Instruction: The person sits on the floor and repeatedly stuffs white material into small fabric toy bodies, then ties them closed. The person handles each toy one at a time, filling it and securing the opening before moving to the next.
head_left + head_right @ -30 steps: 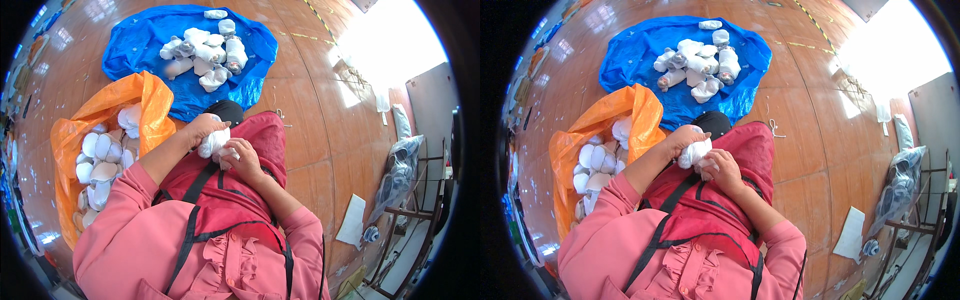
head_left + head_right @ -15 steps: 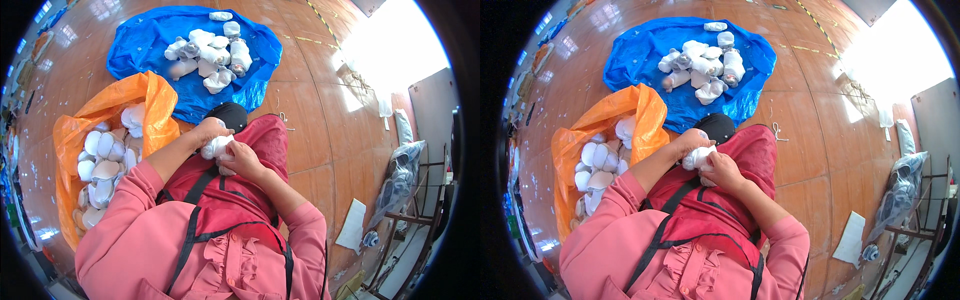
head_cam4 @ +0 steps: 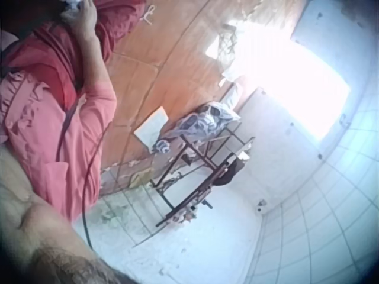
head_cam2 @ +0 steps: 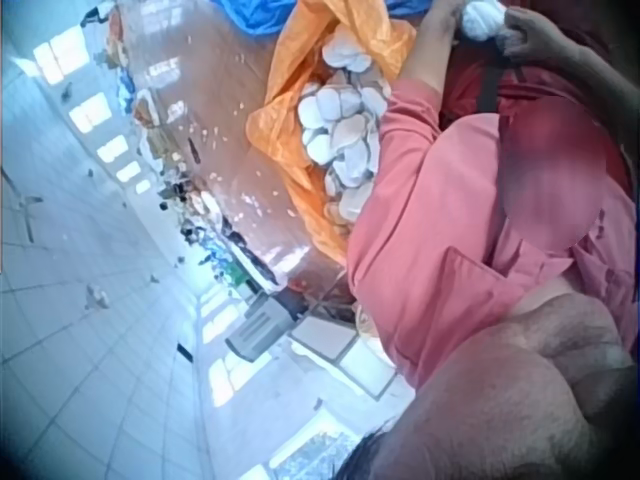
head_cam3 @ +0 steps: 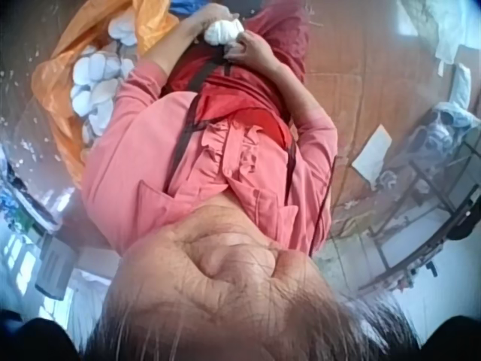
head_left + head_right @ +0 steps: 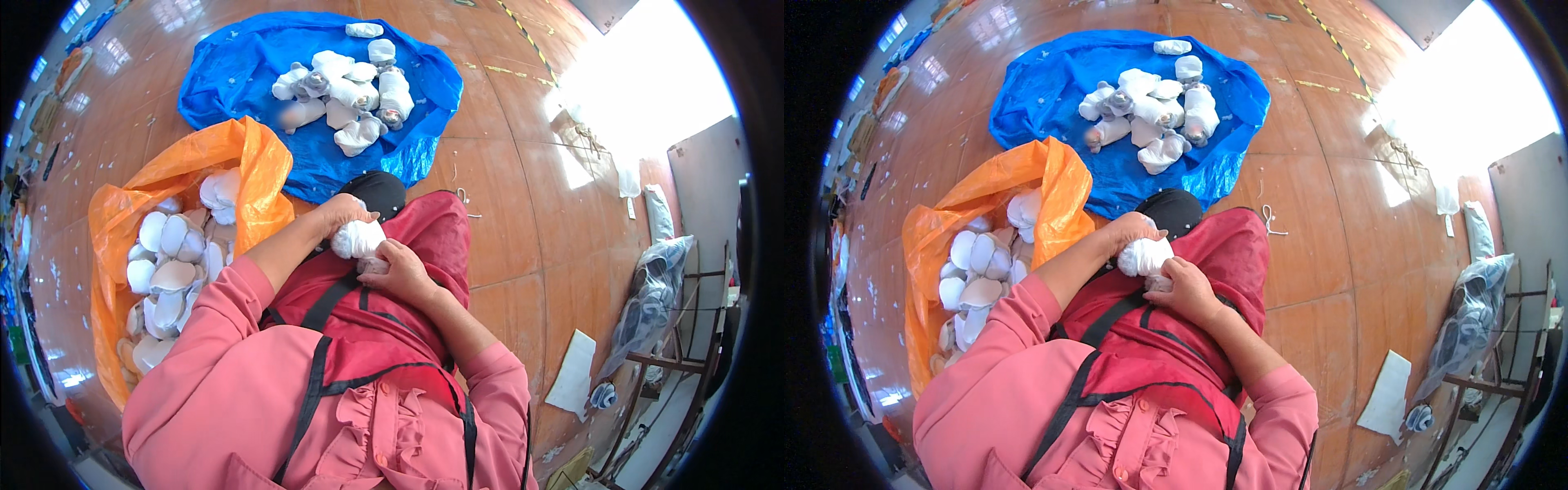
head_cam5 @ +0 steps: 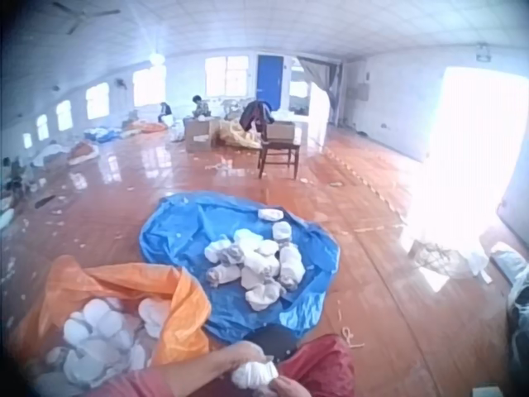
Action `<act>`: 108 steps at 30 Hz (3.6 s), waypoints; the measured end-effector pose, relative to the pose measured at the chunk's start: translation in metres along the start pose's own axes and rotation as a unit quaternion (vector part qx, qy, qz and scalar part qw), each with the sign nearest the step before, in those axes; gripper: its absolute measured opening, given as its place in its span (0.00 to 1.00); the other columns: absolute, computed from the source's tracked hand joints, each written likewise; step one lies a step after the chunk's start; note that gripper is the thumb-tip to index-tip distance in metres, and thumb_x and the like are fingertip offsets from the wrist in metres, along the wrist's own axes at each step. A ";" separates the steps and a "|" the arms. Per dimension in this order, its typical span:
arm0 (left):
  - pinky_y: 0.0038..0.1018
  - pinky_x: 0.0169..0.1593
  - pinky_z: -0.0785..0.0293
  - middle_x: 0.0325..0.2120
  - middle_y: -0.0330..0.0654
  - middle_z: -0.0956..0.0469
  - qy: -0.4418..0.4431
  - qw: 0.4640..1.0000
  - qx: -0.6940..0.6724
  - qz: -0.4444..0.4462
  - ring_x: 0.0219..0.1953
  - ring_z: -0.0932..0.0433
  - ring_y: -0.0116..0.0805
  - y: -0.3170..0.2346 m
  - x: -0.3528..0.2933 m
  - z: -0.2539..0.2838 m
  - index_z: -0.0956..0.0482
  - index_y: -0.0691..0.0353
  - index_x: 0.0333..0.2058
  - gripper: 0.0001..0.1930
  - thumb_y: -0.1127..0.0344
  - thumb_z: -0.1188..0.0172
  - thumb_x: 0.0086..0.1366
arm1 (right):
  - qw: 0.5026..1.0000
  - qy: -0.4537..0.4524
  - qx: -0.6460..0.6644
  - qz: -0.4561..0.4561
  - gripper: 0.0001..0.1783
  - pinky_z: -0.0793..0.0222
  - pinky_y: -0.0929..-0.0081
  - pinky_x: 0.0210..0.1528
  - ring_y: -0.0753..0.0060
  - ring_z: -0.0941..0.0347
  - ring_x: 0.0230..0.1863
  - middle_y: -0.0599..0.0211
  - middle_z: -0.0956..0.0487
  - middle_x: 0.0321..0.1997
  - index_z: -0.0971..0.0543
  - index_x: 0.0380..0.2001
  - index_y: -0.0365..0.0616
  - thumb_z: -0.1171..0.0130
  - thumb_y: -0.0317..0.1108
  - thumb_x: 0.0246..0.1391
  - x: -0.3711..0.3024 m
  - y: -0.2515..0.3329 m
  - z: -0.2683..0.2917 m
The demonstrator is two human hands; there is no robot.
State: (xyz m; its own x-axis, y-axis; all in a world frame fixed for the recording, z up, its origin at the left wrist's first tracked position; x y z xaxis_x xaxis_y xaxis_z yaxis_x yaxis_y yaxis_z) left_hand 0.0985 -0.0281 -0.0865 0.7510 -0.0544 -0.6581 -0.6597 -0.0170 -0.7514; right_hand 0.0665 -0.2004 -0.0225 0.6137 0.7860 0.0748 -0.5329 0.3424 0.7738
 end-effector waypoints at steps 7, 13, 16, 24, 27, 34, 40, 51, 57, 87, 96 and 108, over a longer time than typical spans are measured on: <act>0.40 0.32 0.24 0.30 0.50 0.18 0.026 1.000 0.000 0.008 0.29 0.18 0.42 0.004 0.005 0.000 0.20 0.75 0.35 0.18 0.61 0.33 0.62 | 0.996 -0.050 -0.002 -0.074 0.19 0.29 0.57 0.39 0.46 0.25 0.36 0.52 0.25 0.32 0.27 0.29 0.39 0.29 0.37 0.39 -0.006 -0.012 -0.009; 0.34 0.37 0.23 0.39 0.45 0.19 0.071 0.997 0.009 0.013 0.37 0.18 0.36 -0.005 -0.018 0.004 0.25 0.68 0.48 0.25 0.51 0.36 0.64 | 0.980 -0.065 0.165 -0.091 0.14 0.31 0.74 0.33 0.70 0.28 0.29 0.67 0.26 0.27 0.28 0.29 0.41 0.31 0.29 0.43 -0.011 -0.023 -0.009; 0.29 0.48 0.25 0.55 0.39 0.30 0.150 0.984 0.069 -0.073 0.53 0.27 0.29 -0.037 -0.057 0.009 0.39 0.52 0.64 0.35 0.39 0.45 0.67 | 0.927 -0.045 0.350 -0.128 0.12 0.33 0.80 0.32 0.84 0.31 0.31 0.78 0.27 0.29 0.27 0.30 0.45 0.31 0.27 0.47 -0.017 -0.039 -0.006; 0.39 0.60 0.31 0.59 0.48 0.32 0.158 0.774 0.439 -0.427 0.58 0.29 0.49 -0.105 -0.117 -0.030 0.40 0.52 0.66 0.54 0.59 0.20 0.39 | 0.679 0.043 0.719 -0.145 0.16 0.23 0.68 0.45 0.68 0.21 0.38 0.65 0.20 0.37 0.28 0.35 0.45 0.38 0.16 0.43 -0.008 -0.030 0.000; 0.36 0.53 0.25 0.49 0.48 0.24 0.186 0.822 0.385 -0.375 0.50 0.23 0.45 -0.098 -0.103 -0.036 0.38 0.53 0.64 0.51 0.61 0.19 0.40 | 0.665 0.058 0.734 -0.124 0.17 0.23 0.66 0.47 0.65 0.21 0.41 0.63 0.19 0.40 0.26 0.37 0.44 0.37 0.16 0.43 -0.014 -0.039 -0.013; 0.30 0.44 0.25 0.38 0.44 0.20 0.200 0.861 0.335 -0.326 0.40 0.21 0.38 -0.072 -0.056 -0.043 0.23 0.58 0.47 0.26 0.53 0.26 0.52 | 0.647 0.032 0.753 -0.112 0.18 0.24 0.67 0.48 0.67 0.21 0.42 0.63 0.19 0.41 0.25 0.39 0.45 0.35 0.18 0.44 -0.024 -0.046 -0.014; 0.32 0.37 0.25 0.27 0.44 0.19 0.110 0.865 0.278 -0.404 0.32 0.19 0.41 -0.073 -0.064 -0.047 0.19 0.60 0.32 0.18 0.50 0.32 0.58 | 0.679 0.033 0.722 -0.133 0.18 0.26 0.69 0.50 0.69 0.23 0.44 0.64 0.20 0.44 0.26 0.42 0.44 0.36 0.19 0.47 -0.026 -0.048 -0.011; 0.40 0.33 0.27 0.25 0.48 0.21 -0.079 0.765 0.405 -0.495 0.30 0.21 0.50 -0.091 -0.079 -0.052 0.20 0.59 0.28 0.19 0.47 0.35 0.57 | 0.854 -0.008 0.500 -0.139 0.21 0.34 0.78 0.52 0.78 0.30 0.49 0.73 0.25 0.47 0.27 0.53 0.41 0.37 0.37 0.59 -0.025 -0.050 0.012; 0.42 0.34 0.26 0.25 0.49 0.21 -0.109 0.749 0.451 -0.474 0.30 0.20 0.50 -0.087 -0.076 -0.054 0.20 0.61 0.27 0.18 0.49 0.36 0.57 | 0.856 -0.004 0.491 -0.161 0.23 0.33 0.73 0.56 0.76 0.29 0.50 0.72 0.25 0.47 0.26 0.49 0.42 0.30 0.34 0.52 -0.024 -0.049 0.001; 0.42 0.34 0.26 0.25 0.53 0.19 -0.169 0.861 0.452 -0.161 0.30 0.20 0.51 -0.044 -0.007 0.003 0.17 0.62 0.23 0.29 0.37 0.39 0.58 | 0.866 -0.036 0.451 -0.212 0.15 0.35 0.82 0.41 0.81 0.33 0.37 0.77 0.28 0.37 0.26 0.41 0.46 0.31 0.32 0.53 -0.009 -0.082 -0.037; 0.44 0.42 0.23 0.31 0.58 0.18 -0.223 0.826 0.500 -0.137 0.36 0.18 0.53 -0.040 0.003 0.002 0.15 0.66 0.29 0.28 0.41 0.44 0.63 | 0.884 -0.327 0.327 -0.071 0.10 0.32 0.86 0.35 0.84 0.28 0.34 0.74 0.24 0.36 0.24 0.42 0.42 0.39 0.21 0.56 -0.007 -0.035 0.018; 0.41 0.43 0.21 0.35 0.53 0.17 -0.158 0.804 0.563 -0.107 0.39 0.17 0.49 -0.051 0.013 -0.018 0.14 0.64 0.34 0.25 0.44 0.42 0.64 | 0.992 -0.061 -0.082 -0.080 0.20 0.30 0.59 0.38 0.53 0.26 0.36 0.60 0.23 0.31 0.25 0.27 0.42 0.29 0.44 0.44 0.008 -0.012 -0.005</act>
State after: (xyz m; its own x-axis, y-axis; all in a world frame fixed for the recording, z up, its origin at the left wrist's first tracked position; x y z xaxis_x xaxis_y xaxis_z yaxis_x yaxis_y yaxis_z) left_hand 0.1413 -0.0458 -0.0562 0.9314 0.0886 -0.3531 -0.2025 0.9322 -0.3002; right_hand 0.0746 -0.1956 -0.0343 0.7588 0.6499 0.0429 -0.5045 0.5448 0.6699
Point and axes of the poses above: each hand's wrist, its own x-axis towards the middle knuckle, its own z-axis out of the back of the hand, y = z × x, the point moved 5 cm from there along x, towards the middle knuckle
